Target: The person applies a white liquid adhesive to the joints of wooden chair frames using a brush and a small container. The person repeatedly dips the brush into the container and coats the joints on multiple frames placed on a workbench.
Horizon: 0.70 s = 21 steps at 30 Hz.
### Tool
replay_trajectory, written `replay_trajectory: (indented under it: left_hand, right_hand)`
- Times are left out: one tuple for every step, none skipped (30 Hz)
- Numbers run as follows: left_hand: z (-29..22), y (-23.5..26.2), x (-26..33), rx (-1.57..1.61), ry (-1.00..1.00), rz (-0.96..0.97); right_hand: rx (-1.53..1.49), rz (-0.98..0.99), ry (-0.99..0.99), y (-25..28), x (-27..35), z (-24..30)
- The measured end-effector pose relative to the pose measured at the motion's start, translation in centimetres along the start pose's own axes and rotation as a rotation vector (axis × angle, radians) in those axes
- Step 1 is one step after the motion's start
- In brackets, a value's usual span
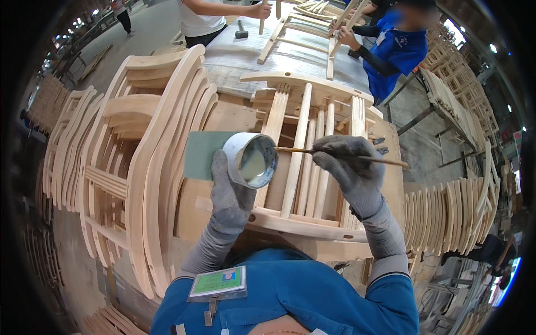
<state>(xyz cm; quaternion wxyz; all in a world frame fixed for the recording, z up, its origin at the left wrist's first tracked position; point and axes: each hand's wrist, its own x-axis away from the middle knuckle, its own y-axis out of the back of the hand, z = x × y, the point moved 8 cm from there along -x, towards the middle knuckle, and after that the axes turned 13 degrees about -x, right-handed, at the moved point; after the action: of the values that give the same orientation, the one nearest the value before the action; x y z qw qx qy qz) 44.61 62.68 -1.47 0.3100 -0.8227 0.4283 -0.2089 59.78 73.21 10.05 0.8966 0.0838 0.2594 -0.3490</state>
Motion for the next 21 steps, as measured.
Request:
replay_trajectory:
  left_hand:
    - [-0.1,-0.8,0.4,0.017,-0.004,0.047]
    - [-0.1,-1.1,0.6,0.016,-0.009,0.057]
    - [0.0,-1.4,0.9,0.015,-0.014,0.067]
    - [0.0,-1.5,1.3,0.015,-0.019,0.076]
    - [0.2,-1.9,1.7,0.05,0.002,0.095]
    - [0.1,-2.2,2.0,0.023,-0.012,0.116]
    - [0.2,-2.5,2.4,-0.004,-0.025,0.137]
    - [0.0,-2.8,2.7,-0.029,-0.045,0.156]
    - [0.1,-2.3,2.9,-0.075,-0.077,0.114]
    - [0.0,-2.3,3.2,-0.075,-0.088,0.113]
    - [-0.2,-2.3,3.4,-0.073,-0.102,0.109]
    - [-0.4,-2.2,3.5,-0.072,-0.115,0.106]
    - [-0.5,-2.0,3.5,-0.067,-0.153,0.095]
    - [-0.6,-1.7,3.6,-0.064,-0.194,0.079]
    - [-0.8,-1.5,3.6,-0.061,-0.234,0.063]
    - [-0.9,-1.5,3.6,-0.049,-0.231,0.043]
    - [-1.0,-1.3,3.4,-0.039,-0.228,0.02]
    - [-1.1,-1.1,3.4,-0.028,-0.226,-0.003]
    - [-1.2,-1.1,3.3,-0.034,-0.214,0.009]
    - [-1.0,-1.3,3.3,-0.04,-0.192,0.03]
    - [-0.8,-1.5,3.4,-0.045,-0.169,0.05]
  right_hand:
    - [-0.008,-0.016,0.039,-0.1,0.5,0.9]
    - [0.0,-0.009,0.054,-0.3,1.1,1.4]
    - [0.008,-0.003,0.07,-0.4,1.6,1.9]
    - [0.017,0.004,0.085,-0.7,2.0,2.2]
    - [0.001,-0.008,0.102,-0.9,2.5,2.2]
    - [0.076,0.014,0.122,-1.3,2.8,2.1]
    - [0.152,0.036,0.142,-1.5,2.9,1.8]
    - [0.226,0.064,0.165,-1.9,3.1,1.7]
    - [0.203,0.062,0.141,-2.0,3.4,1.4]
    - [0.133,0.017,0.087,-1.9,4.0,0.8]
    - [0.063,-0.023,0.034,-1.9,4.8,0.3]
    - [-0.006,-0.064,-0.022,-1.9,5.7,-0.2]
    - [0.058,-0.061,-0.046,-1.8,6.6,-0.3]
    - [0.105,0.012,0.0,-2.5,7.6,0.3]
    - [0.152,0.085,0.046,-3.2,8.6,0.9]
    - [0.199,0.159,0.093,-3.9,9.4,1.3]
    - [0.171,0.188,0.124,-4.1,9.8,1.9]
    - [0.143,0.217,0.155,-4.3,10.1,2.8]
    - [0.115,0.245,0.186,-4.4,10.2,3.3]
    - [-0.003,0.193,0.147,-3.5,10.4,2.9]
    - [-0.121,0.14,0.107,-2.5,10.6,2.4]
